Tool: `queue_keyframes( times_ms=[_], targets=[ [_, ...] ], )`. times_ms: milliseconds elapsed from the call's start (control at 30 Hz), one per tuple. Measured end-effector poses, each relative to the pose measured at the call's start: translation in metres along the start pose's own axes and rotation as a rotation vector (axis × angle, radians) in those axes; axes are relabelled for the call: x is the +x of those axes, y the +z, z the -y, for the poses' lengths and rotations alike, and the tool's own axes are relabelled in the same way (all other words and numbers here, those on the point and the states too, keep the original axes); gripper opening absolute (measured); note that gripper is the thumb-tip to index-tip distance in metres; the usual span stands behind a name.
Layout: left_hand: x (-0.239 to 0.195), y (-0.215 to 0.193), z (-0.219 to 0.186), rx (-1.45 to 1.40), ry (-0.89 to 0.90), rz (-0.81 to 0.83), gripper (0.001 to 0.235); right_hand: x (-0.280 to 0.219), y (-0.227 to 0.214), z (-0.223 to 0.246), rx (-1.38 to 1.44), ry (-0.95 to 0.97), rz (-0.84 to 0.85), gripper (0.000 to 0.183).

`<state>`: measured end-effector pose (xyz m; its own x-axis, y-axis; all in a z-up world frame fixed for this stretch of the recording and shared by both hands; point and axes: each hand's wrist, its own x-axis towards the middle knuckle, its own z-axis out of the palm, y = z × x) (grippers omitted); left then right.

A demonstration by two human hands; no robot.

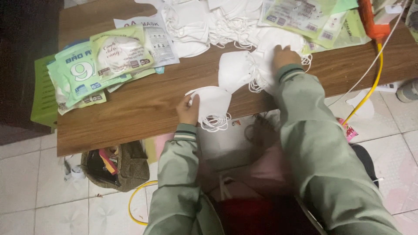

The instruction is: The person repeatedly picks up white face masks from a pile on a wooden table and stacks them into a neat pile. The person handles the masks by hand, aligning them and placing them one by one. The task continues throughout the clip without visible completion.

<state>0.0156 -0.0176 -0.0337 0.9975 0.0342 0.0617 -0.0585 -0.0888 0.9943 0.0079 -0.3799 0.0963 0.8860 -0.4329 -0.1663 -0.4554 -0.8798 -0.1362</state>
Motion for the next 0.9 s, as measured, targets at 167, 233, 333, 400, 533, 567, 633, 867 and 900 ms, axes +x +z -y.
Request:
queue_keyframes(
  times_ms=[167,233,333,400,533,567,633,867,900],
  targets=[
    [-0.003,0.001,-0.006,-0.004,-0.018,-0.021,0.018,0.039,0.018,-0.013,-0.087,-0.017,0.044,0.042],
    [-0.004,0.000,-0.003,-0.031,-0.010,-0.033,0.016,0.046,0.021,-0.014,-0.152,-0.030,0.068,0.036],
    [-0.002,-0.003,0.004,0.026,-0.011,-0.022,0.018,0.030,0.005,-0.009,-0.137,-0.030,0.140,0.041],
    [-0.003,-0.002,-0.003,-0.002,-0.042,-0.004,0.014,0.030,0.002,-0.009,-0.157,-0.061,0.115,0.044],
    [-0.001,-0.006,-0.004,0.081,0.009,0.028,0.017,0.029,-0.005,-0.007,-0.165,-0.032,0.129,0.045],
    [0.000,-0.005,-0.005,0.063,-0.026,0.024,0.016,0.037,0.000,-0.010,-0.182,-0.028,0.099,0.043],
    [-0.001,-0.005,-0.014,0.045,-0.062,0.021,0.014,0.043,-0.001,-0.008,-0.198,-0.024,0.070,0.041],
    [0.030,-0.024,-0.061,0.021,-0.377,0.106,0.016,0.050,-0.028,0.038,-0.254,0.062,0.053,0.029],
    [0.036,-0.027,-0.078,0.078,-0.493,0.094,0.014,0.050,-0.030,0.042,-0.253,-0.003,-0.029,0.029]
  ],
)
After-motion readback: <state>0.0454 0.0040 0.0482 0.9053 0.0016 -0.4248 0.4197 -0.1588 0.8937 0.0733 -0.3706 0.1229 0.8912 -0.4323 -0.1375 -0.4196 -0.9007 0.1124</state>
